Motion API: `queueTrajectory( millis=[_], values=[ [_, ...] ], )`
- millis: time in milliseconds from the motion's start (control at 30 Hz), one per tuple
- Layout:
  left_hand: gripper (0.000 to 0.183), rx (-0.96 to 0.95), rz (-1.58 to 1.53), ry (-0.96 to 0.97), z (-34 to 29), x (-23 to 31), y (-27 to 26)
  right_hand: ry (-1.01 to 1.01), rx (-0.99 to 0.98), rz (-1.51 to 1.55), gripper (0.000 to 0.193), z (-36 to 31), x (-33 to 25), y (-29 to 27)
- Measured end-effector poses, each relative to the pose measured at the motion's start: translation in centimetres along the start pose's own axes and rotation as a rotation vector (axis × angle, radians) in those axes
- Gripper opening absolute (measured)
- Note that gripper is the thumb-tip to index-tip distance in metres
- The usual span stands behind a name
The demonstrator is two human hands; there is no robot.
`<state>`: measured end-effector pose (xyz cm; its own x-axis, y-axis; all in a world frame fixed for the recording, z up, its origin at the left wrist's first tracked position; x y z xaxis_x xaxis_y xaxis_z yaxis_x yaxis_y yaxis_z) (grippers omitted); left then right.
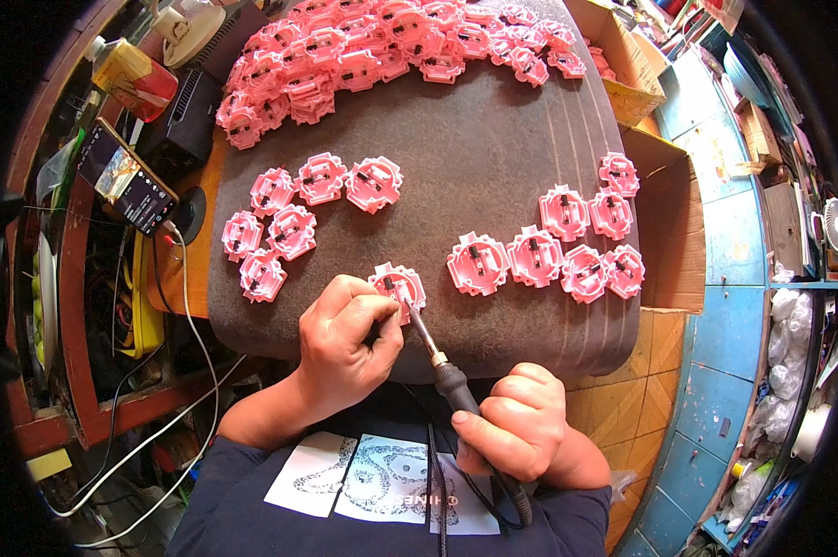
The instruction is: The person uses a soldering iron to apply heat to small pink plastic components arranged on a work surface. They pick up each component, apply the soldering iron to specific points, and place the finished pieces aside. The process is repeated for multiple components throughout the clip.
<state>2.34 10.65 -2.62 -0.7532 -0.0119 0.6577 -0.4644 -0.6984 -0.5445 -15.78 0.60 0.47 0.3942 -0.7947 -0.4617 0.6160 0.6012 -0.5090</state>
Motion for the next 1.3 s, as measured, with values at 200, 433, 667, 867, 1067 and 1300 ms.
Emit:
queueTrajectory(
  millis=[200, 433, 667, 867, 1067, 1300],
  values=[
    [0.018, 0.003, 0.004, 0.007, 0.0, 0.0, 0.0, 0.005, 0.005, 0.002, 0.016, 0.0, 0.0, 0.1],
    [0.018, -0.009, -0.004, -0.008, 0.0, 0.0, 0.0, 0.003, 0.021, 0.011, 0.016, -0.1, 0.0, 0.2],
    [0.019, -0.002, -0.007, 0.010, 0.0, 0.0, 0.1, 0.014, 0.016, 0.013, 0.016, -0.1, 0.1, 0.1],
    [0.018, -0.010, 0.008, 0.003, 0.0, 0.1, 0.0, 0.057, 0.040, 0.001, 0.019, -0.3, 0.3, -0.6],
    [0.018, -0.003, -0.003, 0.013, 0.1, 0.1, -0.1, 0.141, 0.133, -0.018, 0.033, -1.0, 0.7, -1.1],
    [0.019, -0.010, 0.010, 0.005, 0.0, 0.1, 0.0, 0.181, 0.092, -0.011, 0.033, -0.1, 2.2, 0.9]
  ],
)
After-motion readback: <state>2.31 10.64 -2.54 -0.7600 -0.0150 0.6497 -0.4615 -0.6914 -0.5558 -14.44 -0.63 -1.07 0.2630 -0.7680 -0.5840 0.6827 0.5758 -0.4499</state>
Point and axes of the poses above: each hand's wrist, its own z-axis towards the middle knuckle, its own y-axis out of the palm, x = y × z, the point moved 6 cm from there along z, towards the middle knuckle, and after that the axes turned 2 degrees about x, right-handed, at the moved point
